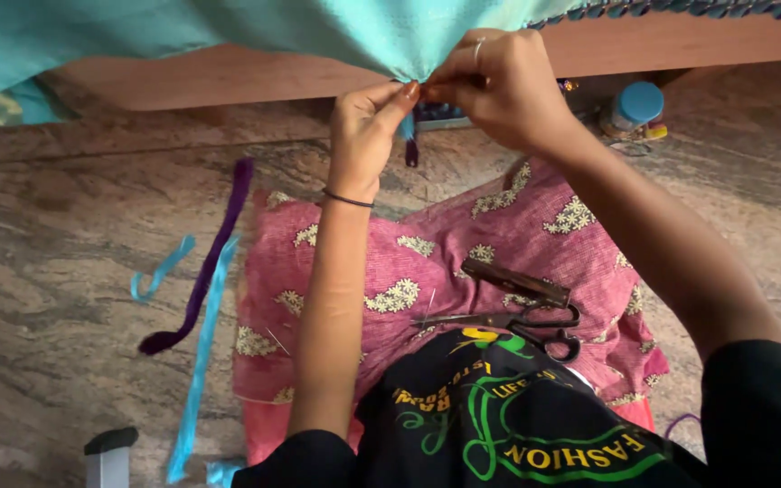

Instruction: Tying blue yarn tassels onto the edge of a blue garment.

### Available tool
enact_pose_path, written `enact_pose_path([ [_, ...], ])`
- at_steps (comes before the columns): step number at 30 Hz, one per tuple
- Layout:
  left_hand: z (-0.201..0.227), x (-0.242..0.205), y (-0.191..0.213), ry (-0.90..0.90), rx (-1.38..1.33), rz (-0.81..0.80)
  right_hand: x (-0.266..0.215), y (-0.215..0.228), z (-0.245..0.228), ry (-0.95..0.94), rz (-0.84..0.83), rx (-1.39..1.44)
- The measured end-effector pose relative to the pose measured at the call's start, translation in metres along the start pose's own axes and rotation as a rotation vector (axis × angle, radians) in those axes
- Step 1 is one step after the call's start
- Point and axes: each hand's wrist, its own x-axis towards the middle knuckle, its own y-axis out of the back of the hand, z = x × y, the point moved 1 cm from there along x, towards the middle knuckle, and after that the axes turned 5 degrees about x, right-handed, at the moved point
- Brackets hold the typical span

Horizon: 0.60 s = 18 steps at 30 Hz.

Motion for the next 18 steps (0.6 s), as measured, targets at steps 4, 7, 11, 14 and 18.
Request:
enact_pose_path([
  [4, -0.007, 0.0, -0.003, 0.016, -0.076, -0.009, -0.005, -0.007, -0.001, 0.304, 0.085, -0.296],
  [7, -0.031, -0.004, -0.002, -0.008, -0.014, 0.043, -0.006, -0.012, 0.0, 0.278, 0.048, -0.287],
  [11, 0.005, -0.014, -0.023, -0.066, 0.307, 0.199, 0.0, 0.001, 0.003, 0.319, 0.002, -0.332],
  [14, 0.001, -0.017, -0.034, -0.215, 0.379, 0.294, 0.011, 0.023, 0.0, 0.338, -0.112, -0.351],
  [18, -0.001, -0.021, -0.043, -0.3, 0.381, 0.402, 0.042, 0.03, 0.0, 0.261, -0.268, -0.592],
])
